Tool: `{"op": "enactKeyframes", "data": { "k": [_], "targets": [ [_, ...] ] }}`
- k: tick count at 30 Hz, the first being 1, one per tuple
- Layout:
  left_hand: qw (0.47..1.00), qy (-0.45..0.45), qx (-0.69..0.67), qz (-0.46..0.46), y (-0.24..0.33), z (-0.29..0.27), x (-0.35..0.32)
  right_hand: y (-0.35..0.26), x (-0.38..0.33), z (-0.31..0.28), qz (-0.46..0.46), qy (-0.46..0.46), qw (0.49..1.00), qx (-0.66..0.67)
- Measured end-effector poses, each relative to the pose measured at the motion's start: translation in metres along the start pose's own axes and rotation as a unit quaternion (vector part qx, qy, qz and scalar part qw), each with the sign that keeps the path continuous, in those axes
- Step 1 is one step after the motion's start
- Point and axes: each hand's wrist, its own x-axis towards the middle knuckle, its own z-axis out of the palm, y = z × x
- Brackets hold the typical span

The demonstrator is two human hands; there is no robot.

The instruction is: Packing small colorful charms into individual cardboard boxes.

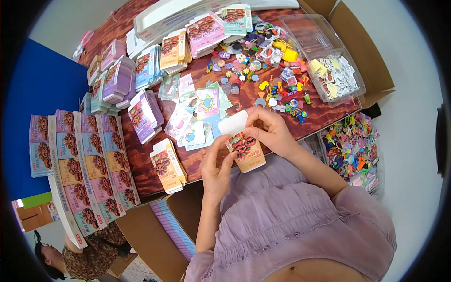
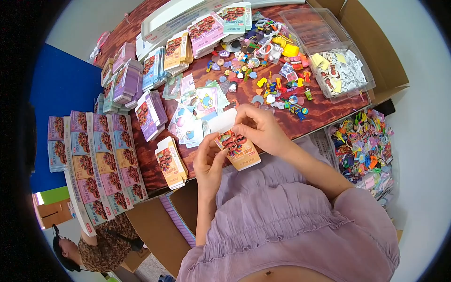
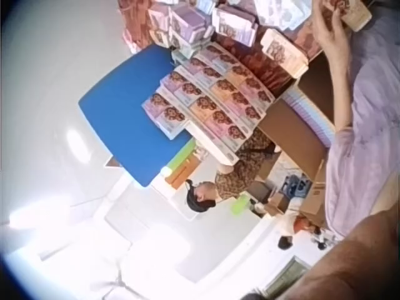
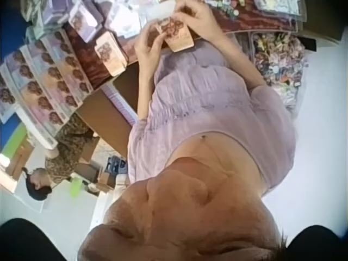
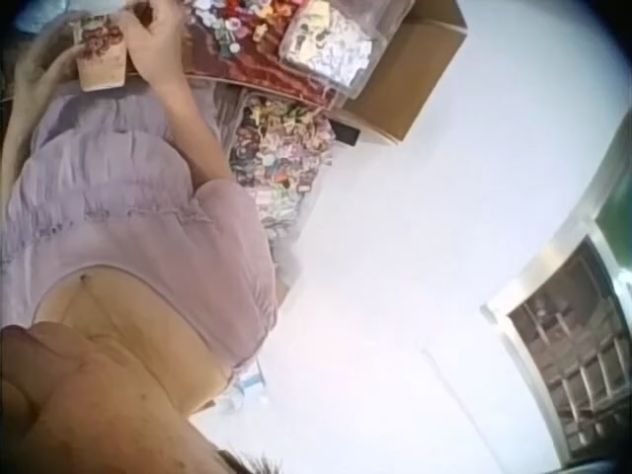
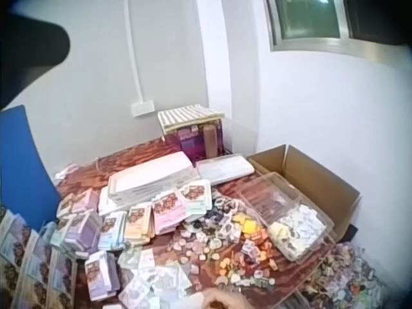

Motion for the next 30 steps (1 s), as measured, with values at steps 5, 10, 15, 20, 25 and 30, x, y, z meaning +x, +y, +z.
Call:
{"op": "enactKeyframes", "data": {
  "k": [5,10,15,20,25,30],
  "targets": [
    [0.994,0.006,-0.107,-0.005,-0.002,0.001,-0.004,-0.028,0.001,0.013,0.009,-0.004,0.999,0.051],
    [0.999,-0.016,-0.034,-0.029,-0.005,-0.006,-0.006,-0.007,0.006,0.007,-0.021,-0.061,0.996,-0.057],
    [0.998,-0.045,-0.015,-0.04,0.0,-0.007,-0.006,-0.019,0.011,0.008,0.081,-0.047,0.995,-0.04],
    [0.998,-0.042,-0.028,-0.046,-0.005,-0.009,-0.007,-0.018,0.012,0.008,0.071,-0.047,0.995,-0.054],
    [0.995,-0.011,-0.081,-0.047,-0.002,-0.011,-0.008,-0.019,0.002,-0.001,-0.036,-0.124,0.971,-0.201],
    [0.998,-0.053,0.019,-0.015,0.006,-0.016,-0.006,-0.017,-0.011,0.009,-0.098,-0.076,0.974,-0.191]
  ]
}}
